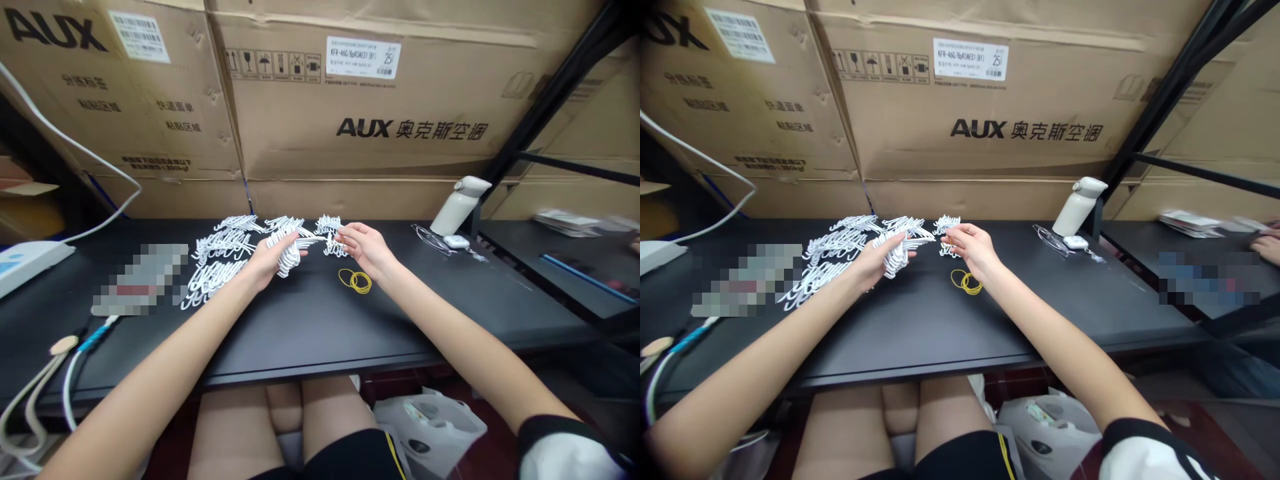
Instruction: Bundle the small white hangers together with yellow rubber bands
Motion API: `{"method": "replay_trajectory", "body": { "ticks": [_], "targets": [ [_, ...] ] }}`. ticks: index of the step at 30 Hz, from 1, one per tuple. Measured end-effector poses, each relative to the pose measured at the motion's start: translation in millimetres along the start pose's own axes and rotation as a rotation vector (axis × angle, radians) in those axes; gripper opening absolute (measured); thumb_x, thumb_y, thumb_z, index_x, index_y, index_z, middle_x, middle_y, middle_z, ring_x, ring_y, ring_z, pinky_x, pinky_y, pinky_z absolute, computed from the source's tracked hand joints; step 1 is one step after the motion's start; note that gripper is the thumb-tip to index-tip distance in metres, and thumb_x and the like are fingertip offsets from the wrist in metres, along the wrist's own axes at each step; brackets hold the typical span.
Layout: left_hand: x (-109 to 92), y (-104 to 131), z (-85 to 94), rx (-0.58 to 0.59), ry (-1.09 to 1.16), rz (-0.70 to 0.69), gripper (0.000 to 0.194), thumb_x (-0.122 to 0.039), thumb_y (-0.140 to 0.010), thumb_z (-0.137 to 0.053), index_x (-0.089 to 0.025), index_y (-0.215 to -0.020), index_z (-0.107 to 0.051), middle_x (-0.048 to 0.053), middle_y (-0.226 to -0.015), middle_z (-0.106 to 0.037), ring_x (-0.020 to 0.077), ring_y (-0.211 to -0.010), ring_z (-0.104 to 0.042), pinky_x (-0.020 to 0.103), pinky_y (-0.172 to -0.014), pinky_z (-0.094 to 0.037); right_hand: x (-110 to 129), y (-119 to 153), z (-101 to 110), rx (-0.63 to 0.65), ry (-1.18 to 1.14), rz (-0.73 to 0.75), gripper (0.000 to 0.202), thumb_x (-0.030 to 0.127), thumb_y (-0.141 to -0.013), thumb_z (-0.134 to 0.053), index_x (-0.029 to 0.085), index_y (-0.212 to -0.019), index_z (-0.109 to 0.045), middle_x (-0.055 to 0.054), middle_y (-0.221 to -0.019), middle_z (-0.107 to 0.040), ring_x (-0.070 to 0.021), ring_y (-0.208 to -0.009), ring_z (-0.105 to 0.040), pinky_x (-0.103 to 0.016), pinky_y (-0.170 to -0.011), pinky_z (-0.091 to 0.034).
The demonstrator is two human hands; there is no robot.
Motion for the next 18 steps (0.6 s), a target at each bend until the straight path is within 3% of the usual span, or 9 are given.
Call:
{"method": "replay_trajectory", "body": {
  "ticks": [4,7,10,14,18],
  "targets": [
    [0,2,-1.6,-0.013,0.016,0.026,0.03,-0.032,-0.067,-0.078,-0.011,-0.087,-0.069,0.009,-0.084,-0.073,0.0197,-0.068,-0.07,0.023,-0.057,-0.054,2,3,-3,0.037,-0.123,-0.046,0.015,0.014,-0.07,-0.068,0.018,-0.08,-0.059,-0.002,-0.083,-0.071,-0.0118,-0.076,-0.069,-0.015,-0.056,-0.051],
    [-1,4,-3.7,0.008,0.019,0.04,0.027,-0.031,-0.069,-0.077,-0.011,-0.087,-0.07,0.008,-0.08,-0.073,0.0187,-0.066,-0.07,0.024,-0.058,-0.055,9,6,-10,0.142,-0.134,0.035,0.016,0.014,-0.074,-0.064,0.02,-0.087,-0.056,-0.004,-0.107,-0.069,-0.0137,-0.081,-0.07,-0.019,-0.06,-0.054],
    [-1,5,-5.2,0.037,0.021,0.045,0.026,-0.031,-0.071,-0.075,-0.012,-0.087,-0.07,0.007,-0.078,-0.073,0.0182,-0.066,-0.07,0.023,-0.058,-0.055,12,8,-13,0.19,-0.064,0.122,0.013,0.022,-0.078,-0.062,0.02,-0.087,-0.052,-0.005,-0.122,-0.063,-0.0137,-0.073,-0.071,-0.02,-0.052,-0.053],
    [-1,4,-4.9,0.051,0.028,0.044,0.026,-0.032,-0.071,-0.076,-0.013,-0.087,-0.071,0.007,-0.079,-0.073,0.0185,-0.068,-0.07,0.023,-0.058,-0.053,14,10,-13,0.23,0.096,0.239,0.031,0.026,-0.072,-0.069,0.023,-0.095,-0.048,-0.007,-0.127,-0.059,-0.011,-0.058,-0.068,-0.016,-0.036,-0.044],
    [0,4,-6.0,0.093,0.025,0.019,0.027,-0.033,-0.069,-0.076,-0.013,-0.087,-0.072,0.008,-0.084,-0.073,0.0188,-0.073,-0.069,0.023,-0.059,-0.052,17,15,-16,0.28,0.251,0.35,0.041,0.031,-0.066,-0.076,0.022,-0.091,-0.046,-0.009,-0.121,-0.062,-0.0087,-0.049,-0.063,-0.017,-0.033,-0.039]
  ]
}}
Point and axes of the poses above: each hand's wrist, its own y-axis away from the middle knuckle, its own z-axis out of the back of the hand, x = y × z, the point moved 5 cm from there along -y, towards the middle knuckle
